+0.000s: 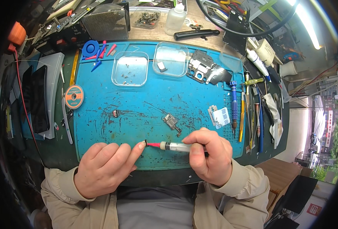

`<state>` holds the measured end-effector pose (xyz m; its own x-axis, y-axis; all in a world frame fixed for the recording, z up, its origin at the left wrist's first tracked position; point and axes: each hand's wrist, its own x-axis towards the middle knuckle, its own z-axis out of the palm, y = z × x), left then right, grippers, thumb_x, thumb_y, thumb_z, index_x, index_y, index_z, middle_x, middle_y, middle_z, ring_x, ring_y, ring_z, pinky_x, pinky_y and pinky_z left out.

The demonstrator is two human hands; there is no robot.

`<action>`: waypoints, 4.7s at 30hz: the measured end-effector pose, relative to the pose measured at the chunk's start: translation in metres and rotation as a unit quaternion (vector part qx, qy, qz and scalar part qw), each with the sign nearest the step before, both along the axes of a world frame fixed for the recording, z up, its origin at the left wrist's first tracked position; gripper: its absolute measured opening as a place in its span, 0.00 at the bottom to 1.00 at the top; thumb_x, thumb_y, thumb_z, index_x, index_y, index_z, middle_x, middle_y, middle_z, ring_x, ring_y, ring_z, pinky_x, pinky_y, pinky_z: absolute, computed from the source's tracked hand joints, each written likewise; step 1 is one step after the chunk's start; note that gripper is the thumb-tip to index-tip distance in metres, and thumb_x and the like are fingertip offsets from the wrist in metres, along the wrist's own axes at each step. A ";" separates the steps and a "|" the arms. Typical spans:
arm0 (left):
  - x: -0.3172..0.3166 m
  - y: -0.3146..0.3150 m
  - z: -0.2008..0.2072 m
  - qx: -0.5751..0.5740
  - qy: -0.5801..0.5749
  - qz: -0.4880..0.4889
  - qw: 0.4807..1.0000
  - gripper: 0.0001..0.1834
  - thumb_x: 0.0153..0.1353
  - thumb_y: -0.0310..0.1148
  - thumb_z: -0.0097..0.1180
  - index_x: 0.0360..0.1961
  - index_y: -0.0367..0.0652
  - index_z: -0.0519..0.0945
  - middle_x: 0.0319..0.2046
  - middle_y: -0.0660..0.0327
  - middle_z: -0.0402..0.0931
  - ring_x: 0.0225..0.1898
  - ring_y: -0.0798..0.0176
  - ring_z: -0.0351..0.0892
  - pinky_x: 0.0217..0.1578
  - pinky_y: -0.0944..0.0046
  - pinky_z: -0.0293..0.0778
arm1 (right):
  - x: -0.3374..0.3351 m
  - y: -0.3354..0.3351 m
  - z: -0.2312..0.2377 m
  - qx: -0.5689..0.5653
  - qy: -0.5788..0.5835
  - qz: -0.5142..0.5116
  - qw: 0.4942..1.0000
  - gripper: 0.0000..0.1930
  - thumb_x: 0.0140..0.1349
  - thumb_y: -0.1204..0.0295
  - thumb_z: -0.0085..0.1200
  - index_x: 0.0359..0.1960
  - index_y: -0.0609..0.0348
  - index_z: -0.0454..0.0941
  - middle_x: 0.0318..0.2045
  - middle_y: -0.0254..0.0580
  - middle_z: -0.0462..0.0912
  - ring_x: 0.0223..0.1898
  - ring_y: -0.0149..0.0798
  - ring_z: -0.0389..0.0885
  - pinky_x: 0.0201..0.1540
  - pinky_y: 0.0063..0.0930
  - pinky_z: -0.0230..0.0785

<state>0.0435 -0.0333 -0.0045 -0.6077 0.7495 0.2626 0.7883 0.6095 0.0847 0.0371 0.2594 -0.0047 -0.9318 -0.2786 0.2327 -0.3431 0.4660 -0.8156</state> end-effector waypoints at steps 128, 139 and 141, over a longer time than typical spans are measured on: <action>0.001 -0.009 -0.013 0.222 0.003 0.003 0.975 0.13 0.58 0.27 0.70 0.43 0.41 0.82 0.40 0.59 0.82 0.42 0.54 0.82 0.45 0.57 0.79 | -0.174 -0.063 0.252 -0.342 0.079 -0.024 0.936 0.24 0.77 0.69 0.57 0.66 0.74 0.71 0.52 0.54 0.85 0.52 0.45 0.87 0.59 0.35 0.82; -0.001 -0.011 -0.001 0.282 0.000 0.028 0.959 0.07 0.60 0.25 0.66 0.40 0.40 0.82 0.39 0.57 0.83 0.40 0.52 0.84 0.40 0.55 0.81 | -0.383 0.018 0.317 -0.352 -0.004 -0.170 0.920 0.09 0.79 0.70 0.52 0.49 0.65 0.75 0.38 0.43 0.80 0.37 0.35 0.83 0.38 0.26 0.84; -0.008 -0.024 0.019 0.300 0.013 0.069 0.951 0.09 0.62 0.21 0.62 0.44 0.39 0.84 0.41 0.55 0.84 0.41 0.50 0.84 0.41 0.53 0.82 | -0.376 0.017 0.310 -0.349 -0.005 -0.147 0.926 0.09 0.79 0.69 0.52 0.48 0.65 0.75 0.36 0.40 0.80 0.35 0.33 0.82 0.38 0.23 0.82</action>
